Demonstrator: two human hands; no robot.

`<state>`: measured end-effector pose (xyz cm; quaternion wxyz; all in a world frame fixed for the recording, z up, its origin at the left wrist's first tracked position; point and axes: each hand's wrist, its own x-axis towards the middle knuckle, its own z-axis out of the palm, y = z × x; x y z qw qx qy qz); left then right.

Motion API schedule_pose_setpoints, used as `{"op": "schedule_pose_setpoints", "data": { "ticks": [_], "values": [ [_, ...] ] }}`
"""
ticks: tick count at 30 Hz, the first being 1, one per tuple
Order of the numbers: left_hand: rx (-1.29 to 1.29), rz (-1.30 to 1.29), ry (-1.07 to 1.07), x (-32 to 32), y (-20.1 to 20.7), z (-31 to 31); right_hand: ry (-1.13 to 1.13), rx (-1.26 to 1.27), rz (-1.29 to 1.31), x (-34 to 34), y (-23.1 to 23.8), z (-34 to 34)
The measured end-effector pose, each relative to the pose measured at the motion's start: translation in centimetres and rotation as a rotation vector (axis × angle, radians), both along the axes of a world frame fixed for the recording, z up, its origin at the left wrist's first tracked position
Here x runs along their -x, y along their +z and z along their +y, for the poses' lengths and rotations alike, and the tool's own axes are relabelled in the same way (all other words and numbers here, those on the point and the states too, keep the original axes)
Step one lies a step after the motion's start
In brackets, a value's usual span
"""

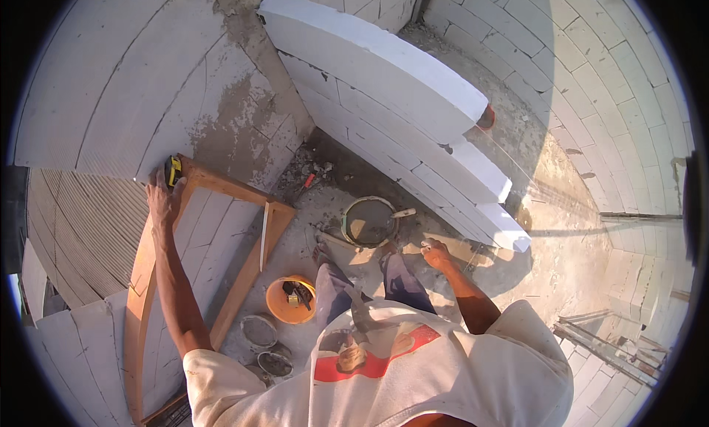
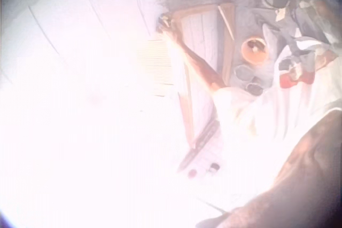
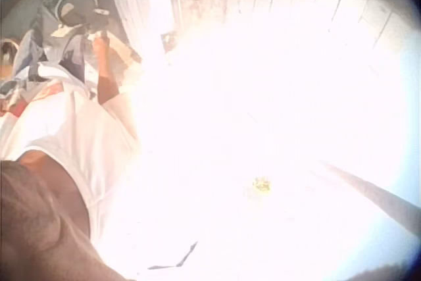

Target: The person retrieves a hammer from a bucket and uses it to secure a white rectangular panel to a wall. They then pick up another panel, apply a substance to its edge, and position it against the wall. Finally, they use a hammer to drive nails into a metal frame structure.

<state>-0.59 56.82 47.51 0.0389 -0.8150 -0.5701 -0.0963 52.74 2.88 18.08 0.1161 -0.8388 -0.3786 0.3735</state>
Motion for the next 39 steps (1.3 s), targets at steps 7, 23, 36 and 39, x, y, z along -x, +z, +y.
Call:
{"op": "schedule_pose_setpoints", "data": {
  "ticks": [7, 23, 36, 39],
  "values": [
    [-0.287, -0.077, 0.011, -1.0, -2.0, -5.3, -0.055, 0.281, 0.216, 8.7, 3.6, -4.6],
    [0.936, -0.892, 1.465, -2.3, -39.8, -64.4, 0.882, 0.824, -0.042, 11.9, -2.5, -2.4],
    [0.955, -0.274, 0.963, 17.1, -70.3, -53.6, 0.855, 0.875, -0.252, 20.8, -5.1, -3.6],
    [0.744, -0.405, 1.125, 16.7, -74.0, -53.5, 0.889, 0.877, -0.251, 20.7, -5.7, -4.9]
  ]
}}
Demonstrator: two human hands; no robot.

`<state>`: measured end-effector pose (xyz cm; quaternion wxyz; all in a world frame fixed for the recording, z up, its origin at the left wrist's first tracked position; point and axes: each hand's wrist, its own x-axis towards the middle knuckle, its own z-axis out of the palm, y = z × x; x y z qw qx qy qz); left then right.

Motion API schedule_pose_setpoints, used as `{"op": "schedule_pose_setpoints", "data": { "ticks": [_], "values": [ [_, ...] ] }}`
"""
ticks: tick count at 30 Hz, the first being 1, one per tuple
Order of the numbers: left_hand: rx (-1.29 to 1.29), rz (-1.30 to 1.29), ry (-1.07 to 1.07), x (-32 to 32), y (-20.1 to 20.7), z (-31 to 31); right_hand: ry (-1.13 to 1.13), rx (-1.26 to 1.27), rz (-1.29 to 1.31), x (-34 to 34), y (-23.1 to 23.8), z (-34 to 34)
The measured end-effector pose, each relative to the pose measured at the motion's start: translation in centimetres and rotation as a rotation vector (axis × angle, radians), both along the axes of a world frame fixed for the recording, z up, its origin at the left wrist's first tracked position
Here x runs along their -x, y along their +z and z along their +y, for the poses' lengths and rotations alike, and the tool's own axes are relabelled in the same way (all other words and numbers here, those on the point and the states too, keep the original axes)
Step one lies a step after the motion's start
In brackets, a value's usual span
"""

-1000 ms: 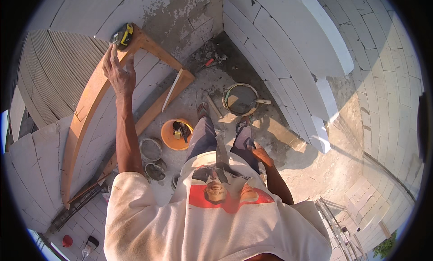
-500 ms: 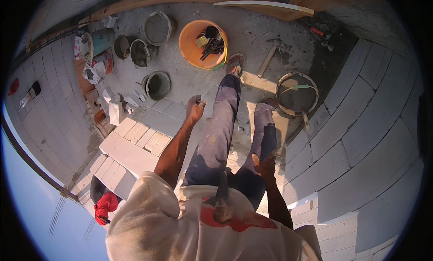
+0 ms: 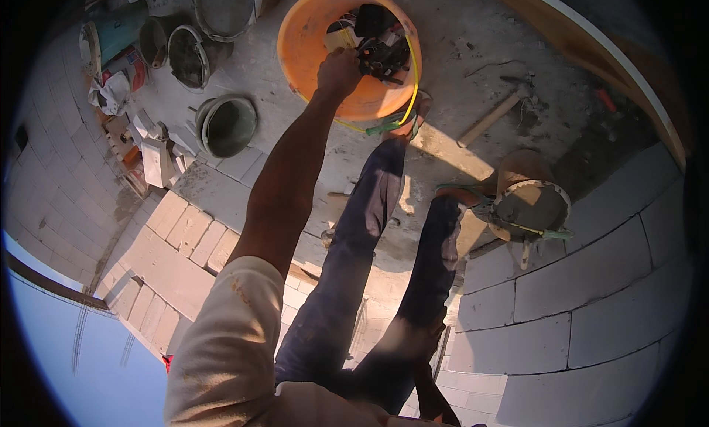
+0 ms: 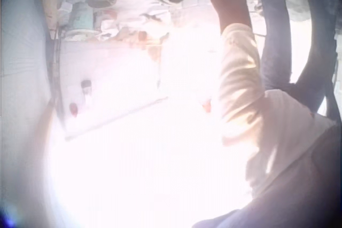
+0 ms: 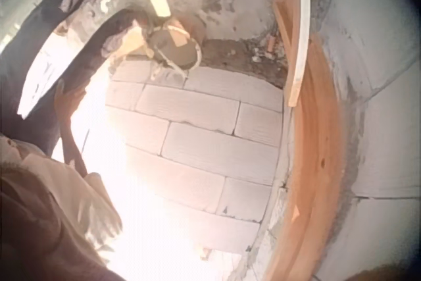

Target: The person retrieves a hammer from a bucket and uses it to secure a white rectangular panel to a wall. They then pick up another panel, apply a substance to its edge, and position it against the wall. Finally, they use a hammer to drive nails into a metal frame structure.

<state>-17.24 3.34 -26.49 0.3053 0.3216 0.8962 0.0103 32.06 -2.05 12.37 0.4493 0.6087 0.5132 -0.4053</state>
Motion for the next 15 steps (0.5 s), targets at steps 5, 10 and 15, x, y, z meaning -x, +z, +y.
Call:
{"op": "schedule_pose_setpoints", "data": {
  "ticks": [5, 10, 15],
  "values": [
    [0.130, -0.095, -0.168, 0.1, -1.0, 4.4, 0.052, 0.034, -0.029, 0.0, -0.2, -1.4],
    [0.275, -0.058, -0.519, 1.7, -3.8, 5.4, -0.005, 0.133, -0.117, 1.2, -0.6, 0.2],
    [0.288, -0.034, -0.724, 2.2, -4.5, 5.5, -0.139, 0.198, -0.144, 2.9, -0.8, 1.9]
  ]
}}
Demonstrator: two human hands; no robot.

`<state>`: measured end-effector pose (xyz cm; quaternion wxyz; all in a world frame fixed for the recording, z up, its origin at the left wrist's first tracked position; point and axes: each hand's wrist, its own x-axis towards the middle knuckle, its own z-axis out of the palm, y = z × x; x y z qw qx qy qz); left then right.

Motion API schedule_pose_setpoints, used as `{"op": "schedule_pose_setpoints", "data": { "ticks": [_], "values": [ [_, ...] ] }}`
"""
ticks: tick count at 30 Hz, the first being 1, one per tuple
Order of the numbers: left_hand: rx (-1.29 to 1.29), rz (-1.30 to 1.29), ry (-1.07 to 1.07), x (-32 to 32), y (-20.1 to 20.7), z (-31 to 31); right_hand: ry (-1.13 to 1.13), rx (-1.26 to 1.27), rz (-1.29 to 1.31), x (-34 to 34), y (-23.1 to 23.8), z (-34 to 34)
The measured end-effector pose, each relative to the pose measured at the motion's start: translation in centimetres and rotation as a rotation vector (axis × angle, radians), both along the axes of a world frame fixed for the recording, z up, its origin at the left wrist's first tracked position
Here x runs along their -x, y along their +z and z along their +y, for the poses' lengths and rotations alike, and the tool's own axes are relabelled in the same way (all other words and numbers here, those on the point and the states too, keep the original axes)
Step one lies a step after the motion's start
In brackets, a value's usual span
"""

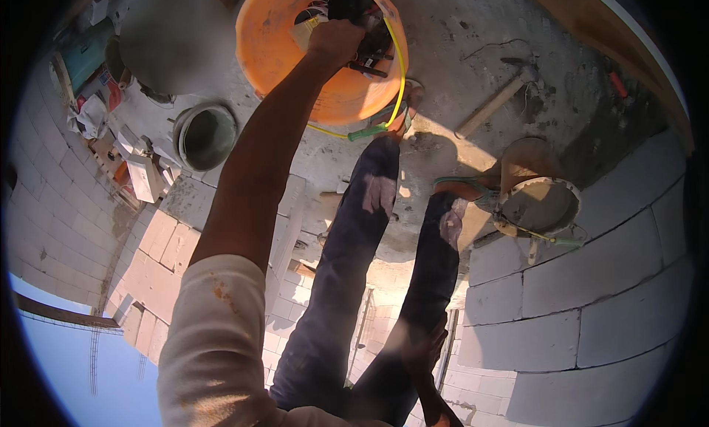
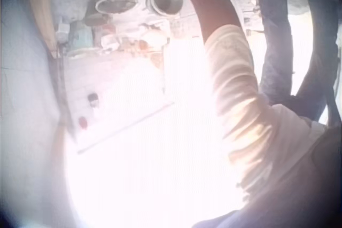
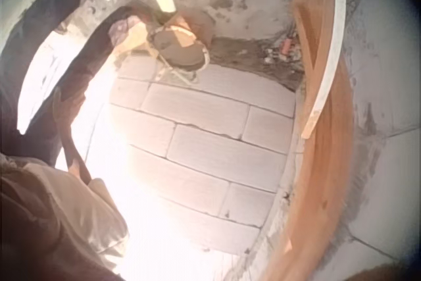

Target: The person retrieves a hammer from a bucket and uses it to secure a white rectangular panel to a wall. They then pick up another panel, apply a substance to its edge, and position it against the wall. Finally, they use a hammer to drive nails into a metal frame structure.

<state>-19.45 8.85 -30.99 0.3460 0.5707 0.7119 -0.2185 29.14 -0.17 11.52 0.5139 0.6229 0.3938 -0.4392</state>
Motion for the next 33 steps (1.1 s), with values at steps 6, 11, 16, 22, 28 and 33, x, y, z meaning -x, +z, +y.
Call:
{"op": "schedule_pose_setpoints", "data": {
  "ticks": [6, 11, 16, 22, 28, 33],
  "values": [
    [-0.042, 0.063, 0.159, 0.0, 0.8, -3.7, 0.005, -0.066, 0.005, 0.6, 0.0, -1.0],
    [-0.097, 0.061, 0.098, 0.7, -2.2, -3.8, -0.023, -0.092, 0.039, 0.4, -0.2, -1.4],
    [-0.079, 0.076, 0.096, 0.4, -1.9, -2.4, -0.054, -0.092, 0.035, 0.3, -0.2, -1.9],
    [0.000, 0.116, 0.199, -0.4, -1.4, -0.6, -0.032, -0.136, 0.076, 0.4, -0.4, -2.2],
    [0.067, 0.178, 0.312, -1.8, -0.1, 1.0, -0.071, -0.112, 0.026, 0.7, -0.4, -2.5],
    [0.052, 0.153, 0.337, -1.6, 0.2, 1.0, -0.060, -0.180, 0.102, -0.3, -0.4, -4.2]
  ]
}}
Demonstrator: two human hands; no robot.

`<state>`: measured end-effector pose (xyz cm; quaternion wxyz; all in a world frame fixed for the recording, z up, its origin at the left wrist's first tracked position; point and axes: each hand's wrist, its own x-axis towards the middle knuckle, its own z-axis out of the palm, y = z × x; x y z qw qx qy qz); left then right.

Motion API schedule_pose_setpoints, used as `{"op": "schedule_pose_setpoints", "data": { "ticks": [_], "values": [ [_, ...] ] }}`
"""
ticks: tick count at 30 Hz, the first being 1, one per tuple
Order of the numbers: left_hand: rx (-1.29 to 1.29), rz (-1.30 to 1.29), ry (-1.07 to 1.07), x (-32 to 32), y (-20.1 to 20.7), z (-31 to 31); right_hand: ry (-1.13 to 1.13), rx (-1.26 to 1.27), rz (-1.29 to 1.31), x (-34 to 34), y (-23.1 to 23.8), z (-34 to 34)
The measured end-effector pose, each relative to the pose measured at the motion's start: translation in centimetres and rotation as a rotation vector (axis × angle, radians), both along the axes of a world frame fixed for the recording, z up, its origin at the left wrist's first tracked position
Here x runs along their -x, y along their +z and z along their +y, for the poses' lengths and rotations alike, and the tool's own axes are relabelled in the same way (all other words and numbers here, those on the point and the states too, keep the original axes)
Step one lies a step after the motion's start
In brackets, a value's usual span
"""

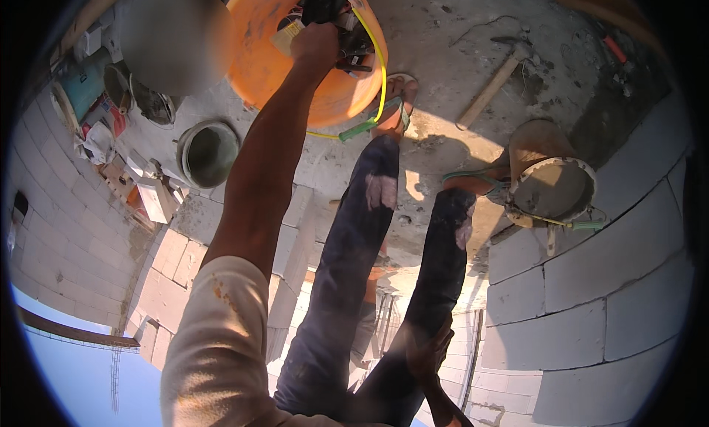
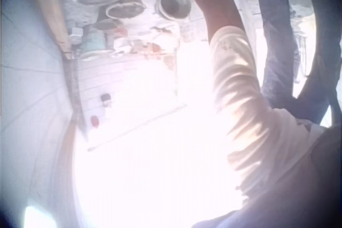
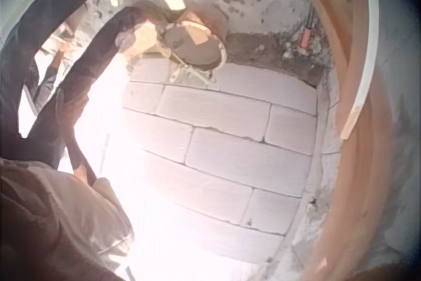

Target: The person retrieves a hammer from a bucket and uses it to secure a white rectangular panel to a wall. They then pick up another panel, apply a substance to its edge, and position it against the wall. Finally, they use a hammer to drive nails into a metal frame structure.

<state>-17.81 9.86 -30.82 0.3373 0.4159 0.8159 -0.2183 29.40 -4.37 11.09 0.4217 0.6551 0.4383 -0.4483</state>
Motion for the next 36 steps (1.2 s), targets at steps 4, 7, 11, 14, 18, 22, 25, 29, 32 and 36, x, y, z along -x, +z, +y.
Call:
{"op": "schedule_pose_setpoints", "data": {
  "ticks": [4, 7, 11, 14, 18, 22, 25, 29, 32, 36],
  "values": [
    [-0.005, 0.022, 0.080, 0.2, -1.0, 0.0, -0.071, 0.056, -0.072, -0.3, -0.6, -0.3],
    [0.078, -0.039, 0.067, 0.0, -0.3, 0.3, -0.121, 0.091, -0.088, 0.1, -0.4, -0.5],
    [0.182, -0.136, 0.029, 0.7, -0.7, 1.3, -0.089, 0.034, -0.048, -0.5, -1.0, -2.3],
    [0.176, -0.187, -0.325, 1.8, -3.0, -0.6, -0.064, -0.001, -0.021, -0.6, -0.6, -2.2],
    [-0.175, -0.181, -0.600, 4.2, -4.1, -3.5, -0.062, -0.037, 0.037, -1.3, -0.5, -2.0],
    [0.048, -0.326, 0.393, 2.7, 0.1, -0.4, -0.023, -0.026, -0.013, -1.2, -0.5, -2.4],
    [0.001, -0.344, 0.465, 4.2, 1.5, -1.5, 0.006, -0.045, 0.007, -1.6, -0.5, -2.4],
    [-0.120, -0.367, 0.568, 4.7, 4.3, -3.4, -0.054, -0.039, 0.038, -0.9, -0.6, -1.2],
    [-0.189, -0.413, 0.711, 4.8, 4.2, -4.6, -0.072, -0.025, 0.023, -0.5, -0.6, -1.0],
    [-0.308, -0.536, 1.065, 4.1, 2.9, -6.8, -0.028, -0.003, 0.008, -1.5, -0.5, -1.1]
  ]
}}
